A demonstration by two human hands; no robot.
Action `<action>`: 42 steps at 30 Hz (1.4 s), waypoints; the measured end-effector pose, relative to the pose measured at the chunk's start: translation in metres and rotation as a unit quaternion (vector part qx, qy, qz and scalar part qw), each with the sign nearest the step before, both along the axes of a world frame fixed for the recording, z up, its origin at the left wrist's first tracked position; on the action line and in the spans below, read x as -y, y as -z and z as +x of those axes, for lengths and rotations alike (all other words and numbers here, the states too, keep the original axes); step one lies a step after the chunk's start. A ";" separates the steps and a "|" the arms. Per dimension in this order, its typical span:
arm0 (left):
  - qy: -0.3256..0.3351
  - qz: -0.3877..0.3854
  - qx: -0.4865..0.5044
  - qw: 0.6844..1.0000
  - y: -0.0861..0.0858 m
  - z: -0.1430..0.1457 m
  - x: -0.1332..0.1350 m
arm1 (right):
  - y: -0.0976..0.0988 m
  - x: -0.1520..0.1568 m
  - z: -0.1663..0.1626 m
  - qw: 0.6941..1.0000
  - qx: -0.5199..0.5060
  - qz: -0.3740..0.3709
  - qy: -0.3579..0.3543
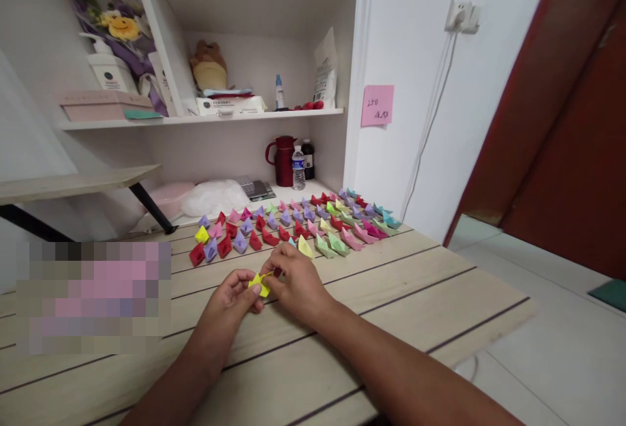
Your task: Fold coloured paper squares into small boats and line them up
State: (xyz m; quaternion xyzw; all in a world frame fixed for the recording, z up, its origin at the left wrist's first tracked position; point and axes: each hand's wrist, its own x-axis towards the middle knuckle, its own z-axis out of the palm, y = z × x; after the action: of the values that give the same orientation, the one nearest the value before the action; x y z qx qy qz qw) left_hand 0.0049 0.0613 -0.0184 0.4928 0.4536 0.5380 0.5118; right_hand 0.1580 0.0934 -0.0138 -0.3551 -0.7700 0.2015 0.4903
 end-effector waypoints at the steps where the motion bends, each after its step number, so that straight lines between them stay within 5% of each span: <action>1: 0.007 -0.002 0.006 1.000 0.001 -0.001 0.000 | 0.000 0.000 0.000 1.000 0.000 0.000 -0.002; 14: 0.052 -0.005 0.037 0.998 0.007 -0.006 -0.001 | -0.001 0.003 -0.003 1.000 0.014 0.004 -0.001; 42: 0.015 0.028 0.018 0.999 0.002 0.000 -0.004 | 0.001 0.005 0.002 0.997 0.046 0.068 0.012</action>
State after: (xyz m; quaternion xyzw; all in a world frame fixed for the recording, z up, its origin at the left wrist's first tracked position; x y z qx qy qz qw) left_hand 0.0044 0.0652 -0.0204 0.5044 0.4214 0.5515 0.5136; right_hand 0.1598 0.0881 -0.0147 -0.3393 -0.7993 0.1258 0.4797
